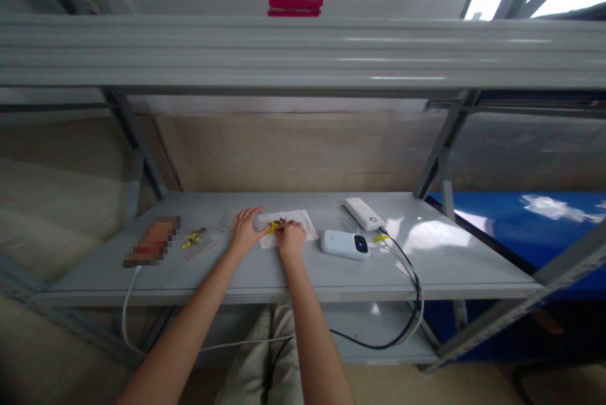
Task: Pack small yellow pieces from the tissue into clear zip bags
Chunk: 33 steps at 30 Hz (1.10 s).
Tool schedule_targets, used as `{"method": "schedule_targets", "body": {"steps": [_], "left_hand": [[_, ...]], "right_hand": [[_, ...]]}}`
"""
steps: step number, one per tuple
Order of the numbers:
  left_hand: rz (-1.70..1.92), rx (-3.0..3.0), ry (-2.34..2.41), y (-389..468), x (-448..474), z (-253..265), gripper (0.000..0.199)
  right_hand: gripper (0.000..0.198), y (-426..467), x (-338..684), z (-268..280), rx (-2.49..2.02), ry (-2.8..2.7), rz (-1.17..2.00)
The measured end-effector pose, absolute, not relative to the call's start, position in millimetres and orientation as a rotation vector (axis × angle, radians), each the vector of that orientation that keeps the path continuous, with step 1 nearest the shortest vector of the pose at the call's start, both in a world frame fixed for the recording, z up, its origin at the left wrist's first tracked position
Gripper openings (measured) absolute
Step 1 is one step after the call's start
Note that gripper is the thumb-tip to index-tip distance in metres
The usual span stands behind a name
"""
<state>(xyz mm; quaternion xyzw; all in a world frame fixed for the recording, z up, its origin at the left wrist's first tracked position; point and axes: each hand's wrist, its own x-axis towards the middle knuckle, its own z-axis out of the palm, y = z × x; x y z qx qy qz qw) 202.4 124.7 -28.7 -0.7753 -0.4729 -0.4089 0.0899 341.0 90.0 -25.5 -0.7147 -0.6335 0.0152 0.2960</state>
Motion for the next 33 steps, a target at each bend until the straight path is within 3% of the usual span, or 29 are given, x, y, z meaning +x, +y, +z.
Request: {"method": "schedule_targets", "body": {"steps": [18, 27, 33], "left_hand": [[-1.131, -2.44, -1.324, 126.8, 202.0, -32.9, 0.045], [-1.191, -2.341, -1.421, 127.4, 199.6, -31.7, 0.045], [-1.172, -2.391, -1.414, 128.0, 200.8, -33.3, 0.046]], "right_hand": [[0.021, 96.0, 342.1, -23.6, -1.611, -1.646, 0.123], [0.016, 88.6, 340.3, -23.3, -1.913, -1.671, 0.043], [0.022, 94.7, 343.5, -25.7, -1.851, -1.574, 0.068]]}}
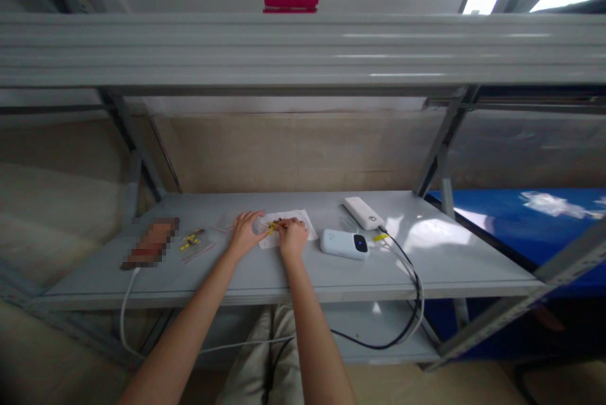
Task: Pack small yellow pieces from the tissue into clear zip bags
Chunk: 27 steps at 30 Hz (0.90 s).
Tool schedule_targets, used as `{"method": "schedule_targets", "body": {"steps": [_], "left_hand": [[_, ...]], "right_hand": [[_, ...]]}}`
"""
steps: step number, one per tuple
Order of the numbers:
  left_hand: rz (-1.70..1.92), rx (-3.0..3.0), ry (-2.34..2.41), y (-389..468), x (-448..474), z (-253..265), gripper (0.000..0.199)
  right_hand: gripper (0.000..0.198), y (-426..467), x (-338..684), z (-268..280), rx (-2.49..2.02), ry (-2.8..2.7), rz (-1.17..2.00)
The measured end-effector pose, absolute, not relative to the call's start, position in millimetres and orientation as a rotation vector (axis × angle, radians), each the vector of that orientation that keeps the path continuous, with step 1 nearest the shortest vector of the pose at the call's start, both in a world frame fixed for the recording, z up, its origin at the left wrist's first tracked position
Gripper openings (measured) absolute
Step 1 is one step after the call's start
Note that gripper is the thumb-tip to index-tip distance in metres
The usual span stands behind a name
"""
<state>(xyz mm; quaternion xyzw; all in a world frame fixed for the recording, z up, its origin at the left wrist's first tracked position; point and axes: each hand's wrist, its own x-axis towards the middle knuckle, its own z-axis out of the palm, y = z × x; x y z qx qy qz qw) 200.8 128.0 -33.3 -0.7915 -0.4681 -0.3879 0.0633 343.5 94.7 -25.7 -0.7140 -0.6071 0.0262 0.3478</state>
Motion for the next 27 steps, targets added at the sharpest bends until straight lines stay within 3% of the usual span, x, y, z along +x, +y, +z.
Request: {"method": "schedule_targets", "body": {"steps": [4, 17, 27], "left_hand": [[-1.144, -2.468, -1.353, 129.4, 201.6, -35.0, 0.045], [-1.177, -2.44, -1.369, 128.7, 200.6, -33.6, 0.045], [-1.171, -2.525, -1.339, 131.3, 201.9, -36.4, 0.045]], "right_hand": [[0.026, 97.3, 344.7, -24.6, -1.697, -1.619, 0.162], [0.02, 87.9, 343.0, -28.2, -2.038, -1.487, -0.057], [0.027, 98.4, 344.6, -22.6, -1.673, -1.607, 0.173]]}}
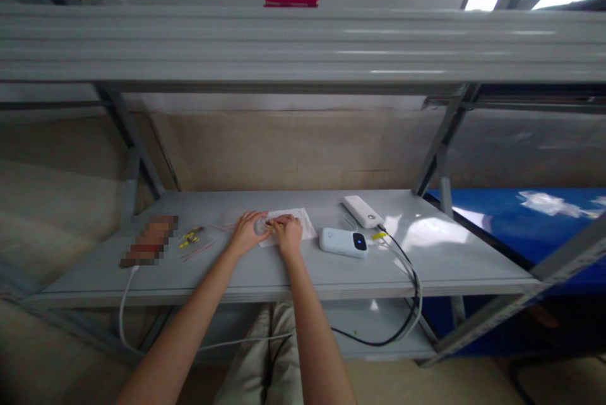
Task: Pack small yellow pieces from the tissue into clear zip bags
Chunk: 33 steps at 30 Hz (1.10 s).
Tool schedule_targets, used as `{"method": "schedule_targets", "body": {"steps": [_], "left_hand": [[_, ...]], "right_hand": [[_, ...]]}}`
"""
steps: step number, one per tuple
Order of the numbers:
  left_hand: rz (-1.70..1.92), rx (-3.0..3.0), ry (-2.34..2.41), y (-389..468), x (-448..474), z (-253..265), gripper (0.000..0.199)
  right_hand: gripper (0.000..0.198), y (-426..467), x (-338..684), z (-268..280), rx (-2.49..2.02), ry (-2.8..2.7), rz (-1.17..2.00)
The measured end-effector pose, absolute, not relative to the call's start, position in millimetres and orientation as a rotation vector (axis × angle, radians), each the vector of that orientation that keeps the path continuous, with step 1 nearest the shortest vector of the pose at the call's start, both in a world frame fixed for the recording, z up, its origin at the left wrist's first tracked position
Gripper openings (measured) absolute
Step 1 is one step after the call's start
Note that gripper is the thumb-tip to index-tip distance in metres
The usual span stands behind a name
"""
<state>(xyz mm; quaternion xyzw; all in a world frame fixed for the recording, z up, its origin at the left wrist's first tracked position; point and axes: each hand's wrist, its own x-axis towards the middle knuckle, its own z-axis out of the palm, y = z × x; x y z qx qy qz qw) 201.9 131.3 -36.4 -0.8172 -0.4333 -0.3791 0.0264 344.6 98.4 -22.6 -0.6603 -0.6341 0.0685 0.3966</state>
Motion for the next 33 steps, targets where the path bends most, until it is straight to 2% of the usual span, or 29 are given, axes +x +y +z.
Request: {"method": "schedule_targets", "body": {"steps": [6, 10, 33], "left_hand": [[-1.211, -2.52, -1.354, 131.4, 200.6, -35.4, 0.047], [-1.205, -2.519, -1.361, 131.6, 200.1, -35.7, 0.046], [-1.174, -2.567, -1.347, 130.1, 201.2, -33.9, 0.042]], "right_hand": [[0.027, 87.9, 347.1, -25.0, -1.966, -1.328, -0.008], [0.023, 86.0, 349.2, -29.8, -2.077, -1.337, -0.026], [0.021, 89.9, 345.7, -27.4, -2.033, -1.414, 0.015]]}}
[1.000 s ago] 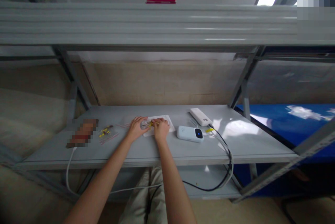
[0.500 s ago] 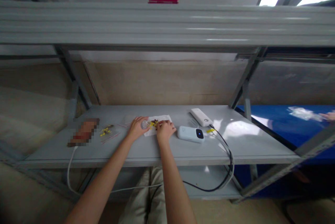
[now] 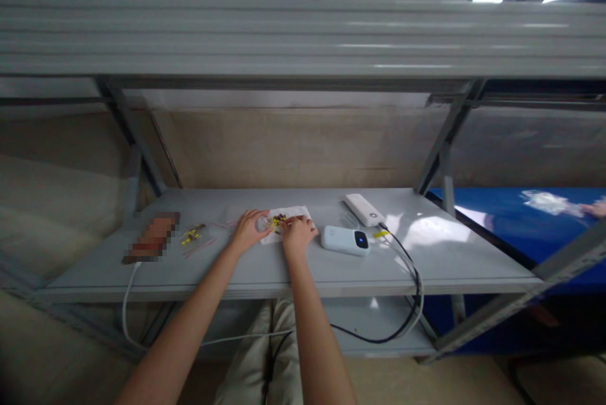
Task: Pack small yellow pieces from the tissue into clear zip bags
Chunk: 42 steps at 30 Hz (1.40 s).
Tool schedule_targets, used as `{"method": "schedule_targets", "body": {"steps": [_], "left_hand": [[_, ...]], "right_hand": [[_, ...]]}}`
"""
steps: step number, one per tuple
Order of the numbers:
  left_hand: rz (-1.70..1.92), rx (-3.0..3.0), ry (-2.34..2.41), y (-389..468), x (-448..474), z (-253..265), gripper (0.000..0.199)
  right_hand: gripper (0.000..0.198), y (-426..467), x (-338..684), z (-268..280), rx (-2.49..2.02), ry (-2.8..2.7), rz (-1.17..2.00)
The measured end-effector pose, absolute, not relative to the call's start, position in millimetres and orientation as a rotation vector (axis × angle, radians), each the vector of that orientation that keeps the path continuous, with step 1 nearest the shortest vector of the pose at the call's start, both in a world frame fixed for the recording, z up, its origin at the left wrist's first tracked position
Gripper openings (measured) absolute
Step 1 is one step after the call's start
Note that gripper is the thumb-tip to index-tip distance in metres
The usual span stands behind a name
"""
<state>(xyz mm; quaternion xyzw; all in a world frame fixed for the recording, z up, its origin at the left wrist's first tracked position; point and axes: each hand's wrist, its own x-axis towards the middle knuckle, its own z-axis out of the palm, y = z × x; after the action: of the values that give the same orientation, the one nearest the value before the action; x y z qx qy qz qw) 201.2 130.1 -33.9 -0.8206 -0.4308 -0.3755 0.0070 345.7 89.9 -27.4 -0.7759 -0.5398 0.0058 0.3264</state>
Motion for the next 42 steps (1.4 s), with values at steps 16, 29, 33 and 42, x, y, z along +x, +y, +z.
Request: {"method": "schedule_targets", "body": {"steps": [16, 29, 33, 42], "left_hand": [[-1.217, -2.569, -1.296, 132.8, 200.7, -37.3, 0.041], [-1.255, -2.528, -1.318, 132.0, 199.3, -35.2, 0.04], [-1.292, -2.507, -1.347, 132.1, 199.6, -34.2, 0.041], [-1.277, -2.639, -1.195, 127.2, 203.5, -33.9, 0.039]], "right_hand": [[0.017, 83.7, 345.1, -26.6, -1.927, -1.569, 0.025], [0.017, 80.5, 348.0, -27.0, -1.86, -1.611, 0.083], [0.015, 83.0, 349.9, -28.0, -1.845, -1.575, 0.058], [0.026, 95.3, 345.7, -29.5, -1.433, -1.687, 0.227]]}}
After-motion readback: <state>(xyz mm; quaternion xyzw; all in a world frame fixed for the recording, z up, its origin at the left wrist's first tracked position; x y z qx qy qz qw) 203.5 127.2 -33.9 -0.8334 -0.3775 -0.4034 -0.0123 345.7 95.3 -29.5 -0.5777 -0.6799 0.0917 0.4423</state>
